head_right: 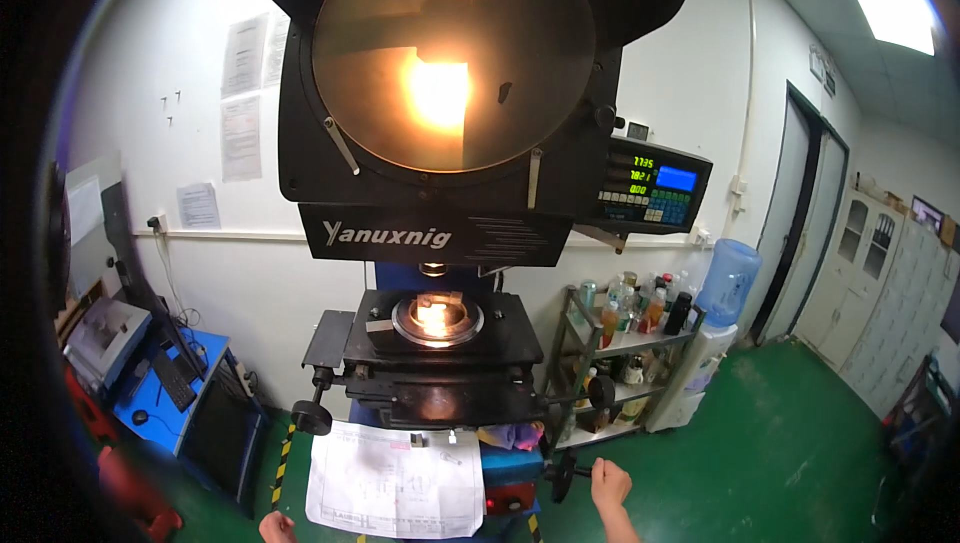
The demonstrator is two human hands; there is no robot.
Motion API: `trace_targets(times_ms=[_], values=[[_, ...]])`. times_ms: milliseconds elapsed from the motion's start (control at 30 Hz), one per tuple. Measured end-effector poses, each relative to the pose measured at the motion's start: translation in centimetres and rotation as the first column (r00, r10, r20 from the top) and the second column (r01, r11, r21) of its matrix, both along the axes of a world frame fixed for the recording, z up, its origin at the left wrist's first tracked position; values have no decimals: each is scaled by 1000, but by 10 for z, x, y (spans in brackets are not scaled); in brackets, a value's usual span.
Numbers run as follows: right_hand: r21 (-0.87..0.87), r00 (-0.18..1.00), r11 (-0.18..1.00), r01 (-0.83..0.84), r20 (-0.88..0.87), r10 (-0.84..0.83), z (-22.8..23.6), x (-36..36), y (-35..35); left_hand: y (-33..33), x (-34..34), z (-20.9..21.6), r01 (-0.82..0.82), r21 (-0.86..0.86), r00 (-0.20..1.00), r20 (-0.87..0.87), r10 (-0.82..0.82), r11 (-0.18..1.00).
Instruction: Inspecting a small hardware part using a profile projector and comparing it to dimensions on a technical blueprint.
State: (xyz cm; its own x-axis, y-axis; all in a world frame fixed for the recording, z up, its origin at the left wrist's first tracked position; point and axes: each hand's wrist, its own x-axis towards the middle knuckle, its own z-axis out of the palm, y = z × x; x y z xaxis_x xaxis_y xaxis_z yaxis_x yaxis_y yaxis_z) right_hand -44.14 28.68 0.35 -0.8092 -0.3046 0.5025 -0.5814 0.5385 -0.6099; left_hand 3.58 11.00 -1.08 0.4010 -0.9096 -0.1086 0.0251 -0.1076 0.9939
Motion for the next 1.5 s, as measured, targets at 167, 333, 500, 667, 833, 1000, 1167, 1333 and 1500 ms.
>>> trace_targets(times_ms=[167, 333, 500, 667, 833, 1000, 1167, 1333, 1500], values=[[132, 999, 991, -22, 45, 17, 10, -2, 3, -3, -2, 7, 41, -18, 999, -23, -41, 999], [-149, 1000, 989, -4, 7, 5, 48, 4, 10, 0, -1, 13, 57, -43, 998, -38, -59, 997], [-364, 902, 881, -303, -409, 142, 118, 18, -5, 16, -4, 24, 44, 105, 984, -175, -25, 994], [-159, 650, 667, -728, -469, 598, 183, 45, -84, 36, -2, 32, 12, 84, 978, -210, 6, 996], [-31, 638, 653, -757, -253, 728, 209, 51, -177, 40, 1, 61, -29, 92, 971, -232, 50, 995], [-70, 741, 740, -669, -135, 657, 206, 36, -248, 14, -16, 156, 146, -369, 987, 118, -109, 918], [-237, 728, 710, -663, 15, 685, 197, 21, -285, -38, -98, 240, 640, -356, 676, 682, -280, 680], [-252, 761, 741, -623, 24, 648, 191, 17, -290, -99, -204, 263, 776, -248, 385, 914, -125, 581], [-233, 716, 692, -683, -26, 697, 194, 20, -285, -142, -271, 258, 715, -218, 350, 934, -70, 664]])
